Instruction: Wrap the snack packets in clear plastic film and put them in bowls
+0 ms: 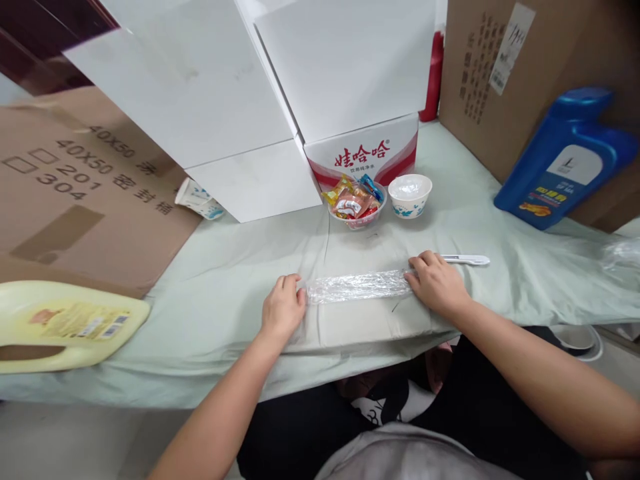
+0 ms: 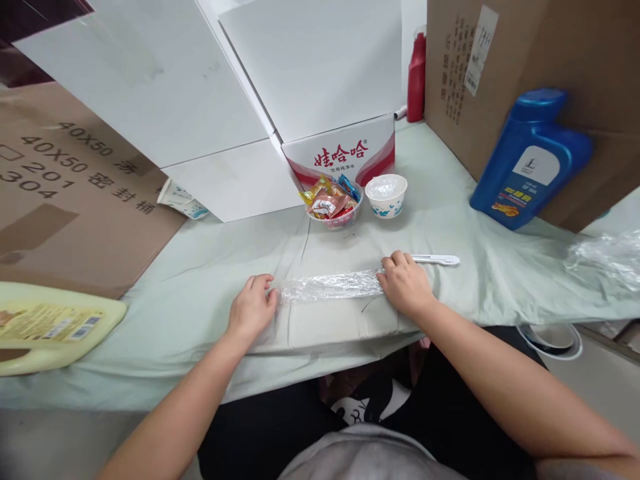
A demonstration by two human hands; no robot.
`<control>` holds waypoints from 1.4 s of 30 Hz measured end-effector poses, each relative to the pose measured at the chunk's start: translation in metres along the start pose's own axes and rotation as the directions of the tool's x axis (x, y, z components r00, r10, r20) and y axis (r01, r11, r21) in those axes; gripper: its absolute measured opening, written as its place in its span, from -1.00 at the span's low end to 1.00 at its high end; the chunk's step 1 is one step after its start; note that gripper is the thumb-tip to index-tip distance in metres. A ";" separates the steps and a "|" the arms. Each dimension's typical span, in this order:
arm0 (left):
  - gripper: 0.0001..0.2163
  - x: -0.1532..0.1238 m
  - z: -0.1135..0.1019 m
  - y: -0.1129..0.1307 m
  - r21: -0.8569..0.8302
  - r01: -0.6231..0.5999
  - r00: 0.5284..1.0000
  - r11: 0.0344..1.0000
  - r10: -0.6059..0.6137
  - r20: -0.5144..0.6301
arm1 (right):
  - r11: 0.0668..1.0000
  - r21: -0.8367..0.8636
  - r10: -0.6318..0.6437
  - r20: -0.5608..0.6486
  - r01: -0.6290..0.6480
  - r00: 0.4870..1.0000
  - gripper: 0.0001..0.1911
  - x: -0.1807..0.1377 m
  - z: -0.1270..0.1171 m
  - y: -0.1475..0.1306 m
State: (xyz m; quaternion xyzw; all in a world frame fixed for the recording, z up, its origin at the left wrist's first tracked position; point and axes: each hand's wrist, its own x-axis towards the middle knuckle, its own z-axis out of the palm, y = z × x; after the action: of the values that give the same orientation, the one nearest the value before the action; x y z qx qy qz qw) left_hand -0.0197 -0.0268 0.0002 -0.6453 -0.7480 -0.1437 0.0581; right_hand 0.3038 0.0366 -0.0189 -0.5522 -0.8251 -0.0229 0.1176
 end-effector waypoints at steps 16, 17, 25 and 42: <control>-0.57 -0.010 0.035 0.083 -0.044 -0.526 0.841 0.849 0.527 0.122 | 0.378 0.921 -0.254 0.197 -0.090 0.947 -0.82 -0.019 -0.032 0.014; -0.52 -0.014 0.033 0.084 -0.097 -0.582 0.792 0.807 0.590 0.155 | 0.269 0.955 -0.370 0.225 -0.128 0.902 -0.77 -0.021 -0.038 0.015; -0.47 -0.035 0.010 0.106 -0.504 -0.730 0.376 0.462 0.887 0.268 | -0.314 0.848 -0.568 0.193 -0.428 0.800 -0.46 -0.015 -0.044 0.014; -0.52 -0.035 0.008 0.111 -0.529 -0.663 0.415 0.529 0.849 0.328 | 0.515 0.799 -0.335 -0.145 0.310 0.931 -0.75 -0.004 -0.008 0.007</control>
State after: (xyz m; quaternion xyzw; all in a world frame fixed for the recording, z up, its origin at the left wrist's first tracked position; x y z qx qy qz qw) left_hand 0.0955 -0.0440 -0.0018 -0.9259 -0.3157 -0.0266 -0.2055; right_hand 0.3129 0.0347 -0.0130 -0.2743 -0.8324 0.3425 0.3386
